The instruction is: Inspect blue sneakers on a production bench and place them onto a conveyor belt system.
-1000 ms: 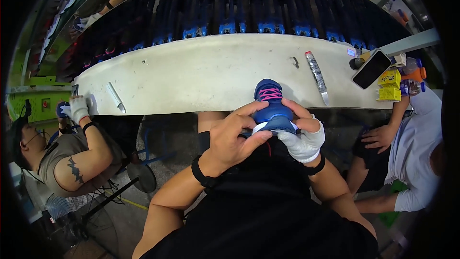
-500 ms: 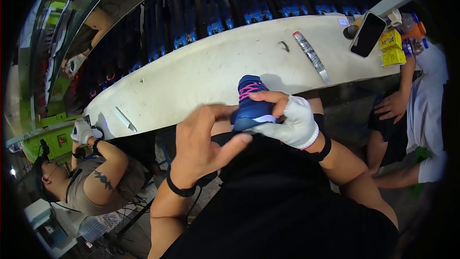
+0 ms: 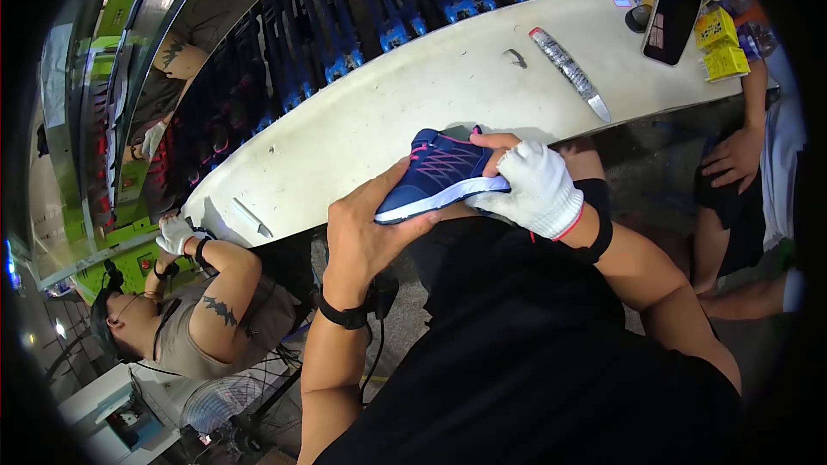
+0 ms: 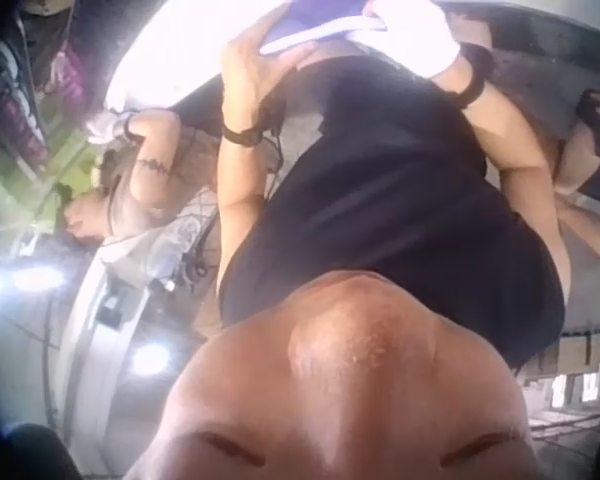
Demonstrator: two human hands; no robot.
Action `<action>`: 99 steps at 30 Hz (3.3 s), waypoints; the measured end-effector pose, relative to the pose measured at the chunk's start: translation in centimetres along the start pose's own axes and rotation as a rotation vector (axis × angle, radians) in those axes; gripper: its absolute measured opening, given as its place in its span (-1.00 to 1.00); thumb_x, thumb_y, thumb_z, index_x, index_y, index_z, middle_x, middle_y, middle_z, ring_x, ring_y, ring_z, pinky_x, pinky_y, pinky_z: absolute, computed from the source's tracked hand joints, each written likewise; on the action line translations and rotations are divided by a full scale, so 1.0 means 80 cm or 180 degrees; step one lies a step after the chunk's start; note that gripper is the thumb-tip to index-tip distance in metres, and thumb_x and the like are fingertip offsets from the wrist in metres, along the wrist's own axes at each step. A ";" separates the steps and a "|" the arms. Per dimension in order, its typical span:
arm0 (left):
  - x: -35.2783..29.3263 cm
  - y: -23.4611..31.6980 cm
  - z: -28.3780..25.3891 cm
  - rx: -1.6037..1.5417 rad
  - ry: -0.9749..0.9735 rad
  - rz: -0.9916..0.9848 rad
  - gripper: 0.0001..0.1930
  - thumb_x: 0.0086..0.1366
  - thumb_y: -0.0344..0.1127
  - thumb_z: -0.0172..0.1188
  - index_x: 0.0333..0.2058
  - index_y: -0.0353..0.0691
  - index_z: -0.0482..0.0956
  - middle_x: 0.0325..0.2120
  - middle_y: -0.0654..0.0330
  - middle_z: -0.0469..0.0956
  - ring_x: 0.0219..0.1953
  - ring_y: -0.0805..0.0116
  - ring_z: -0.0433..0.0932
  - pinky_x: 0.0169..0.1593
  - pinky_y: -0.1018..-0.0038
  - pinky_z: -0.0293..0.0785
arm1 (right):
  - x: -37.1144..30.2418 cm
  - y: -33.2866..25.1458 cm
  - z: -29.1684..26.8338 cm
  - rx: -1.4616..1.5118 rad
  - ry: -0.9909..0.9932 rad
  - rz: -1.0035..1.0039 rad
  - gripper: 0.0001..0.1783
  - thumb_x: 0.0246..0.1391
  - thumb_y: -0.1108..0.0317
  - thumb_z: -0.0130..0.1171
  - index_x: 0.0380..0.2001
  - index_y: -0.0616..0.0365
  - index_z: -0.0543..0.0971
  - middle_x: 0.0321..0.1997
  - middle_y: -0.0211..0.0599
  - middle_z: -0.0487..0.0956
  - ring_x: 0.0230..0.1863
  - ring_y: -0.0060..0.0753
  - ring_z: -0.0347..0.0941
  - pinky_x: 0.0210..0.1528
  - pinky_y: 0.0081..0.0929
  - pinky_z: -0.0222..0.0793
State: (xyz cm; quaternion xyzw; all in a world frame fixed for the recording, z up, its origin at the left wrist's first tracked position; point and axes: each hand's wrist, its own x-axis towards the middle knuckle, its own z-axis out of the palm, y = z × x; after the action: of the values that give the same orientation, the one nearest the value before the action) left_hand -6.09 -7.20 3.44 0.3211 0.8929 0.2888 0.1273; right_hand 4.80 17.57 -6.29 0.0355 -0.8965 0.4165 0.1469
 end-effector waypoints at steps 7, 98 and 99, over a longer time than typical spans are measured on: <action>-0.018 0.045 0.007 0.0304 0.0251 0.0012 -0.22 0.01 -0.15 0.75 0.24 -0.20 0.71 -0.03 -0.06 0.80 -0.08 -0.06 0.83 0.00 0.23 0.75 | -0.003 0.003 -0.011 -0.0400 -0.0200 0.0370 -0.48 -0.03 0.02 0.67 -0.19 0.10 0.64 -0.04 -0.24 0.75 -0.26 -0.10 0.69 -0.20 -0.16 0.60; 0.091 0.114 -0.016 0.1218 0.0135 0.1934 -0.10 -0.04 -0.21 0.73 0.27 -0.21 0.47 0.13 0.04 0.60 0.02 -0.01 0.73 -0.04 0.16 0.72 | 0.006 0.005 -0.060 0.1950 0.0756 -0.0246 0.17 0.35 -0.34 0.32 0.63 0.32 0.12 0.55 0.01 0.39 0.47 -0.13 0.45 0.50 -0.19 0.41; 0.074 0.119 -0.026 0.1567 0.0234 0.1817 -0.03 -0.04 -0.21 0.72 0.37 -0.18 0.43 0.25 0.05 0.52 0.07 -0.02 0.70 0.01 0.17 0.72 | -0.012 0.022 -0.051 0.1708 0.0882 -0.0135 0.03 0.28 -0.22 0.46 0.52 0.26 0.32 0.43 0.00 0.52 0.41 -0.16 0.52 0.42 -0.21 0.47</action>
State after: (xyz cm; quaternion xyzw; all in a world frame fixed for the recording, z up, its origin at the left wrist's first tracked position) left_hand -6.70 1.67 10.55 0.5674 0.8142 0.1007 -0.0713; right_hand 6.34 21.72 -5.38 0.0346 -0.7249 0.6362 0.2618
